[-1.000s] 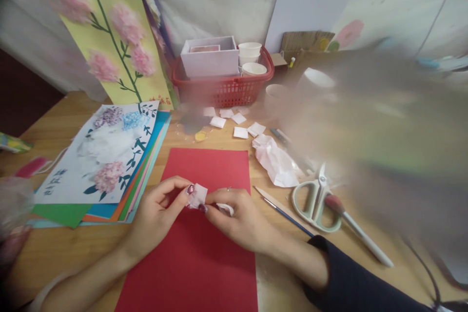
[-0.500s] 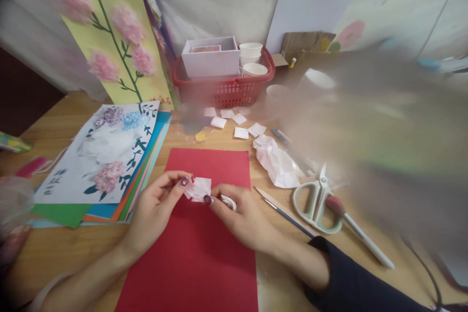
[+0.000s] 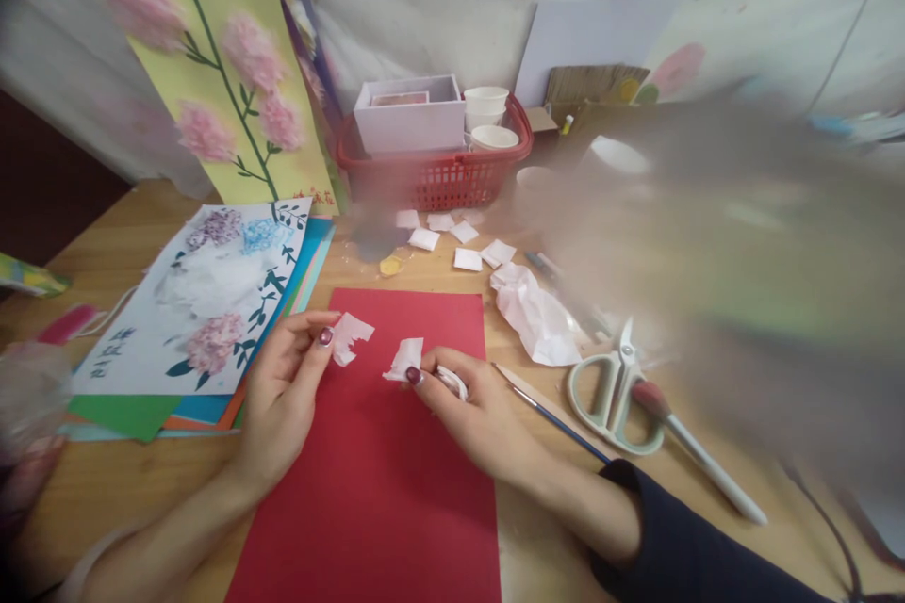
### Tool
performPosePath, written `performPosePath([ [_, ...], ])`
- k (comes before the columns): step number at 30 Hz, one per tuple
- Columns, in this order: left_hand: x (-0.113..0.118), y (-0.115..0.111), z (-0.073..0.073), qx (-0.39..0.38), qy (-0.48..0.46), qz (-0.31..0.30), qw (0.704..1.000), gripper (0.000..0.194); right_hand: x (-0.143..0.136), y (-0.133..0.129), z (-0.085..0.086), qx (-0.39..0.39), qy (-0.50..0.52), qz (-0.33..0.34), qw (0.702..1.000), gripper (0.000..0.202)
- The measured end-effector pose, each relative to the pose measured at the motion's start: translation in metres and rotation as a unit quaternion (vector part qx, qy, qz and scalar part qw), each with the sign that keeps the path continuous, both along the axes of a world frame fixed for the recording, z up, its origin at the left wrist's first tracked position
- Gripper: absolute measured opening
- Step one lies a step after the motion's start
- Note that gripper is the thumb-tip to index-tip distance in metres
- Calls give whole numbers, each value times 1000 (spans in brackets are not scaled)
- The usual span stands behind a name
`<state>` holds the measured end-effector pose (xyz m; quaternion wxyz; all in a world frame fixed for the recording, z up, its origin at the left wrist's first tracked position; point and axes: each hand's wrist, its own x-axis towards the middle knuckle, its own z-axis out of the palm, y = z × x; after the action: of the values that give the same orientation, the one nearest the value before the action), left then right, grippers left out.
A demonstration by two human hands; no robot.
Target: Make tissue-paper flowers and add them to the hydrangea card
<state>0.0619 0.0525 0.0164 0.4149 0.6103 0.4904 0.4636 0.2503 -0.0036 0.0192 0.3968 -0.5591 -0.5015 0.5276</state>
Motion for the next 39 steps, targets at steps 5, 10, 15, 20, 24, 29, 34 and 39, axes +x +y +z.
performPosePath([
  [5, -2, -6, 7, 79, 117, -169, 975, 31, 0, 1, 0, 26, 3, 19, 999, 37],
  [10, -1, -10, 12, 80, 131, -247, 957, 27, -1, 1, 2, 39, 24, 41, 998, 36],
  [15, -2, -9, 11, 70, 136, -242, 958, 26, -4, 0, 6, 33, 45, 57, 997, 29],
  [20, -2, -10, 11, 85, 133, -249, 956, 29, -3, 0, 1, 47, 28, 38, 998, 26],
  [24, -2, -11, 11, 108, 134, -245, 954, 30, -1, -1, -2, 53, 9, 30, 998, 24],
  [29, -2, -11, 11, 84, 134, -240, 958, 27, -1, -1, 0, 62, -18, 32, 997, 21],
  [34, 0, -9, 10, 45, 106, -212, 970, 19, 0, -1, 0, 72, -38, 54, 995, 18],
  [39, 1, -10, 6, 38, 104, -181, 977, 14, 0, 0, 0, 79, -39, 56, 994, 16],
])
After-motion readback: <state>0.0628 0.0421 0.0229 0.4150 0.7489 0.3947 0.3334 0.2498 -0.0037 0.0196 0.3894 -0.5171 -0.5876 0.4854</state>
